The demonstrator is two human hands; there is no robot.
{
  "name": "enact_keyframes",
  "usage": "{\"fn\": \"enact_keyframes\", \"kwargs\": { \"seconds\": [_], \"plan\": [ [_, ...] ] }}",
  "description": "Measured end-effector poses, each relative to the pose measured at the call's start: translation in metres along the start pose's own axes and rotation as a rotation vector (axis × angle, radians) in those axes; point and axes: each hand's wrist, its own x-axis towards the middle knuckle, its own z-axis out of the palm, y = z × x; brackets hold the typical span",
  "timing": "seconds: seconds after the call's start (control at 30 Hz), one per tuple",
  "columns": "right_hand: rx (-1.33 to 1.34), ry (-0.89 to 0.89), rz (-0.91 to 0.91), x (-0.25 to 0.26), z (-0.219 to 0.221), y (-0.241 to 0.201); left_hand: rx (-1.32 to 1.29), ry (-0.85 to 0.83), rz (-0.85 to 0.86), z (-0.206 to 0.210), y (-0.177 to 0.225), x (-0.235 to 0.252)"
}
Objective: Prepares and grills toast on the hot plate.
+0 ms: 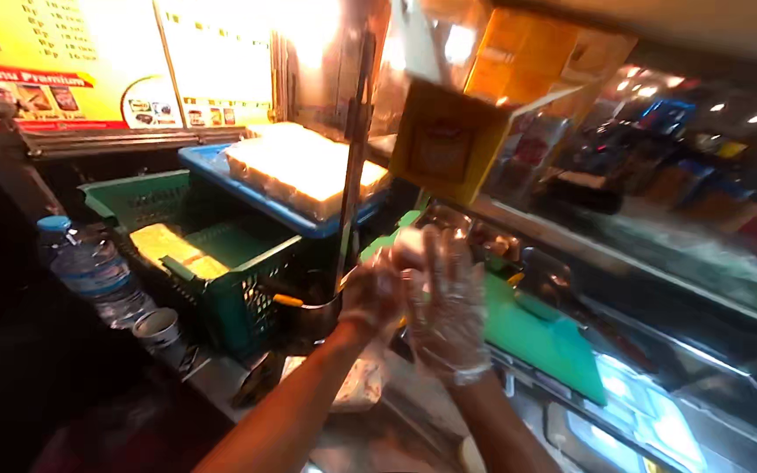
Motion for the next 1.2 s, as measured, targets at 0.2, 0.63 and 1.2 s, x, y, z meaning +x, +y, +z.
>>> {"fn": "enact_keyframes", "kwargs": {
  "seconds": [0.2,0.63,1.2],
  "plan": [
    [0.43,-0.029,0.07,-0.116,0.02,0.025,-0.181,0.087,-0.064,0.029,-0.008,0.078],
    [1.477,-0.412,1.19,-0.299,-0.093,0.056,-0.458,-0.974,0.522,0.11,0.023,-0.202],
    [0.343,0.311,0.903,-0.467,-0.207,0.206,-1.319,-0.61,-0.284,0.156,0.147,-0.333]
  ]
}}
